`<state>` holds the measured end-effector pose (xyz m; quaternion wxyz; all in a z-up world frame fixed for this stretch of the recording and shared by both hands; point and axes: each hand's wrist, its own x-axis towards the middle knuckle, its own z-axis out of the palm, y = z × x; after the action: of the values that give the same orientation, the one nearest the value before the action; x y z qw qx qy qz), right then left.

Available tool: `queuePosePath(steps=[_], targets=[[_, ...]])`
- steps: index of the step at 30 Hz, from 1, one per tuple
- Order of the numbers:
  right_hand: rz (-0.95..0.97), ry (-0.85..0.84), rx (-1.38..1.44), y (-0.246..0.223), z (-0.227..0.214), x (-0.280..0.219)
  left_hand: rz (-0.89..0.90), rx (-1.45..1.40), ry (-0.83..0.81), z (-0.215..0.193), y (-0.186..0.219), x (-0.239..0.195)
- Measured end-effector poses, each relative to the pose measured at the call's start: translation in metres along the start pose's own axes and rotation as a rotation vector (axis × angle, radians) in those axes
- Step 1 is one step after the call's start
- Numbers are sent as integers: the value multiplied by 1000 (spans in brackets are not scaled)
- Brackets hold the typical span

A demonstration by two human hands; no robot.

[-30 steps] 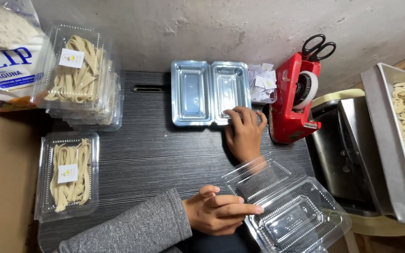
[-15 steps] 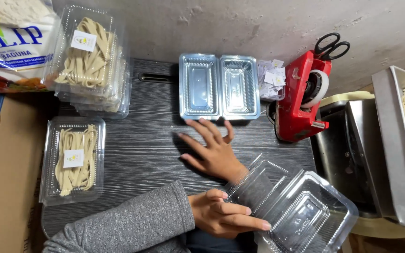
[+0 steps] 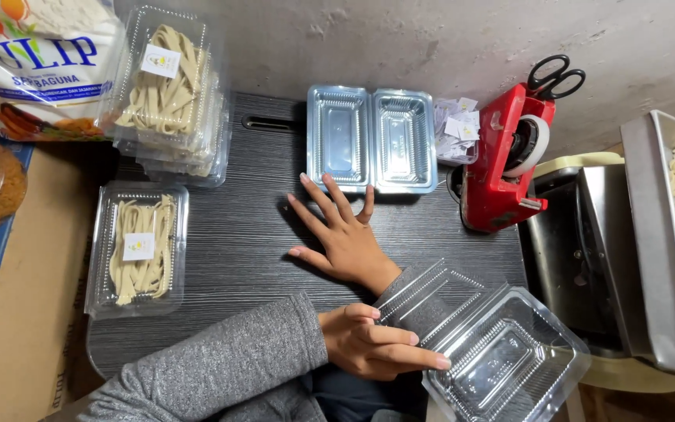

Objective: The person separates clear plastic clamshell containers and then repeatedly picks up flat noodles from a metal tray, folds them into bundles, and places them into the containers. The person handles the noodles by hand without using tools.

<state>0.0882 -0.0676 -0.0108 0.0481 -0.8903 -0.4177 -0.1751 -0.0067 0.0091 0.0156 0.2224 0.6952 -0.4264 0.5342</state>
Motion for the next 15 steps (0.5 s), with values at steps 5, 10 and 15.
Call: queuePosePath(steps=[5, 10, 15], targets=[[-50, -105, 146, -21, -4, -6, -72, -51, -46, -34, 18, 15], [-347, -110, 459, -96, -20, -53, -349, 151, 105, -38, 65, -30], [-351, -256, 1295, -128, -63, -119, -130, 221, -94, -102, 4, 43]])
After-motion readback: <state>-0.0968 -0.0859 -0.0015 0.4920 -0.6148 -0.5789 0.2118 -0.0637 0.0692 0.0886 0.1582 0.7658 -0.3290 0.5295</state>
